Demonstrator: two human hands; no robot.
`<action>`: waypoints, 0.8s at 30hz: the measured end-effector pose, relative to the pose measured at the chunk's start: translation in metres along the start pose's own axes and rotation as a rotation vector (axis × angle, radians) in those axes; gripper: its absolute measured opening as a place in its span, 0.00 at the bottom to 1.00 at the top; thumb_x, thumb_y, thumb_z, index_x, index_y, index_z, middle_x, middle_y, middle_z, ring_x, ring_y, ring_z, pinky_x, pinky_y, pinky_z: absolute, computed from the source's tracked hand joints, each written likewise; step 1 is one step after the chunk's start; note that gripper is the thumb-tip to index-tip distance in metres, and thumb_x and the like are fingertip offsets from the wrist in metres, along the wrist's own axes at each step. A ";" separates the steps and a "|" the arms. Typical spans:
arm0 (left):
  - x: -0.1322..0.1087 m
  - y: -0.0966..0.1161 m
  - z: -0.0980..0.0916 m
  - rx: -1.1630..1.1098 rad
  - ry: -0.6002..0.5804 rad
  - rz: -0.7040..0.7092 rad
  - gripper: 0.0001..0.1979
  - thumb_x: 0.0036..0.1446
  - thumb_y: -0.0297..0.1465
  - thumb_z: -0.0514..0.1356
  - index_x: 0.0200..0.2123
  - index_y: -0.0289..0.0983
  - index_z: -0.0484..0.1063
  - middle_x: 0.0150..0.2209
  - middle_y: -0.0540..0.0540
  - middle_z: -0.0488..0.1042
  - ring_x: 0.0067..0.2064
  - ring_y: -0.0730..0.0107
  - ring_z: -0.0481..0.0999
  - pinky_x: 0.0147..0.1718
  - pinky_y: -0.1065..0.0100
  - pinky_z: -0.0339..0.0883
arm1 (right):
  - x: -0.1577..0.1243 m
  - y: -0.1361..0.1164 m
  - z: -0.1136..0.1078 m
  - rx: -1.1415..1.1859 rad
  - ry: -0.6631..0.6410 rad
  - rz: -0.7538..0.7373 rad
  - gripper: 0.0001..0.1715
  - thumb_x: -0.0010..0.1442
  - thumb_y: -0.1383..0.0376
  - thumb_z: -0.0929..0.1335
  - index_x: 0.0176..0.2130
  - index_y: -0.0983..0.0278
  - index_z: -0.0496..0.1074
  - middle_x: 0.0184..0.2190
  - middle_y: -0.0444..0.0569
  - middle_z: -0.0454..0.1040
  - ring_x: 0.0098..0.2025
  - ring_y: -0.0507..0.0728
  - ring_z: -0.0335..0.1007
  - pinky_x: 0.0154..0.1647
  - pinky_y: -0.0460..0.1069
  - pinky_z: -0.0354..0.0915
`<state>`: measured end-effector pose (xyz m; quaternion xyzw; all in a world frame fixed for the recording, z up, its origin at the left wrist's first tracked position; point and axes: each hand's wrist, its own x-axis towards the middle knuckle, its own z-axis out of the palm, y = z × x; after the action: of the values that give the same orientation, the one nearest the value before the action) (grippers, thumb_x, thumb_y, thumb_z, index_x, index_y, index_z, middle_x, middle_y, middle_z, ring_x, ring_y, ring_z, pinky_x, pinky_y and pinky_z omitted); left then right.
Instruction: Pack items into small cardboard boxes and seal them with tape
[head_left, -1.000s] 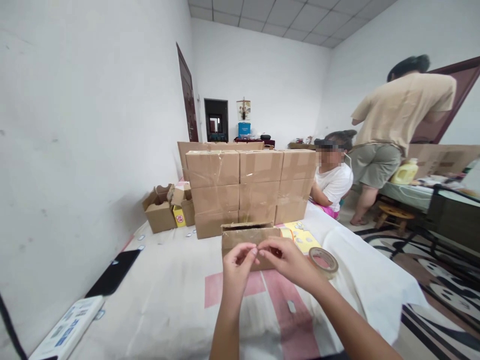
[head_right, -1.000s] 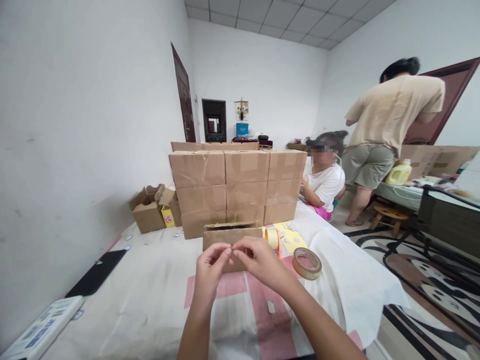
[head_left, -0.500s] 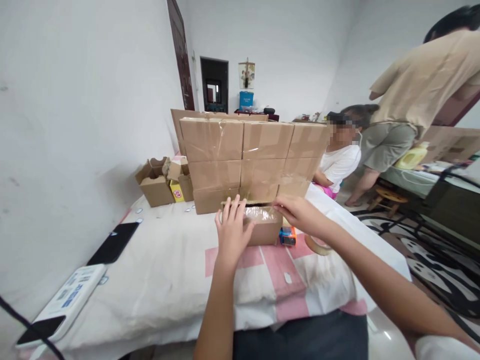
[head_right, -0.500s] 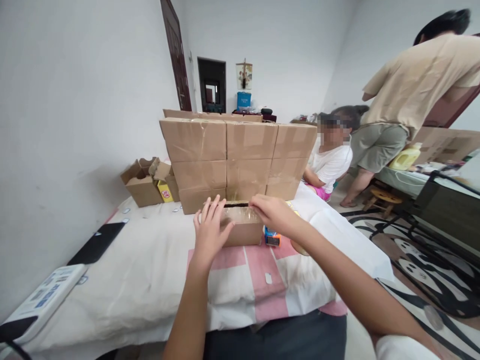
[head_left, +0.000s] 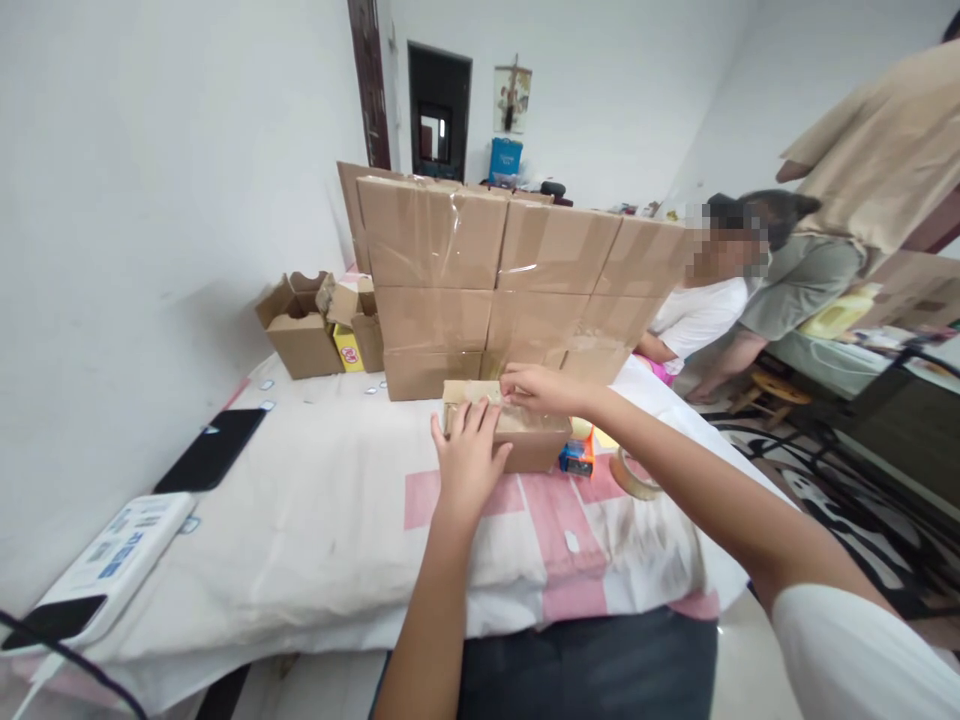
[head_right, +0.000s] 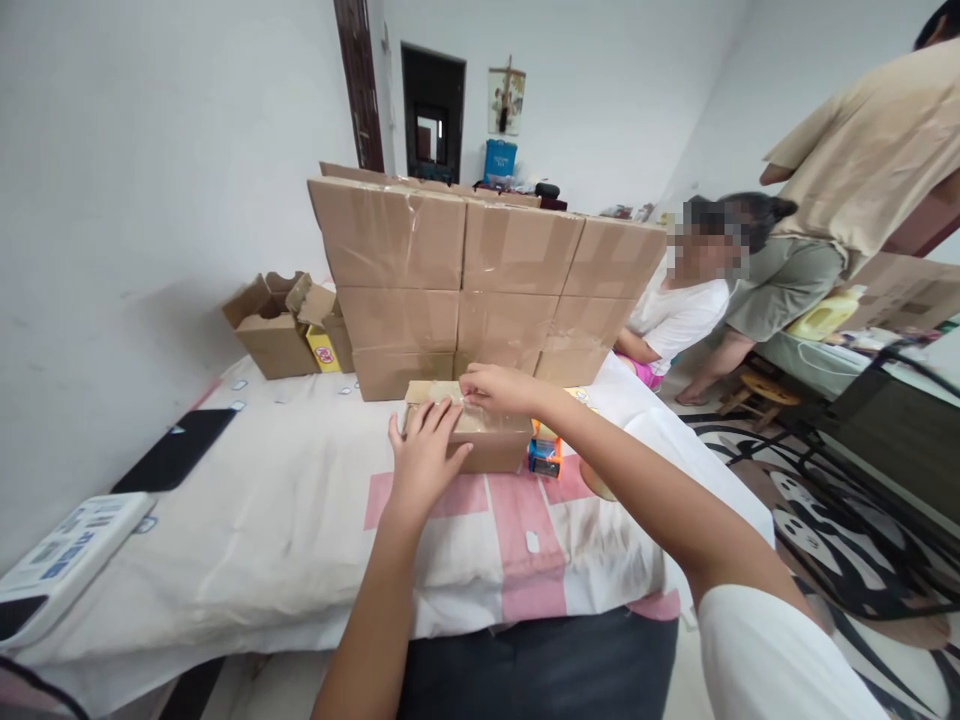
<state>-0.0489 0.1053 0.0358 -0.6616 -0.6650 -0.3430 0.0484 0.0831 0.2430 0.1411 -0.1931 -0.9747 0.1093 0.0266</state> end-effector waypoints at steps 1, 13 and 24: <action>0.000 0.000 0.001 -0.001 0.004 -0.003 0.26 0.61 0.33 0.61 0.63 0.45 0.65 0.66 0.41 0.67 0.67 0.49 0.61 0.67 0.32 0.37 | 0.002 0.004 0.003 0.030 -0.010 -0.011 0.07 0.66 0.68 0.64 0.36 0.65 0.71 0.38 0.50 0.68 0.38 0.55 0.66 0.40 0.48 0.59; 0.001 0.000 0.000 -0.049 -0.010 -0.044 0.29 0.62 0.34 0.60 0.66 0.41 0.61 0.66 0.40 0.66 0.68 0.50 0.61 0.68 0.35 0.35 | 0.010 0.025 0.012 0.132 -0.095 -0.060 0.10 0.66 0.66 0.63 0.36 0.66 0.72 0.36 0.50 0.69 0.39 0.56 0.66 0.42 0.50 0.61; 0.000 -0.001 0.001 -0.006 -0.009 -0.025 0.27 0.59 0.42 0.62 0.62 0.48 0.68 0.73 0.45 0.51 0.71 0.47 0.55 0.67 0.34 0.36 | 0.014 0.025 0.012 0.078 -0.119 -0.058 0.07 0.64 0.66 0.65 0.34 0.65 0.71 0.34 0.48 0.68 0.36 0.54 0.64 0.39 0.48 0.60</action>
<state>-0.0493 0.1059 0.0341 -0.6548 -0.6724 -0.3428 0.0392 0.0780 0.2682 0.1244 -0.1566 -0.9748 0.1574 -0.0207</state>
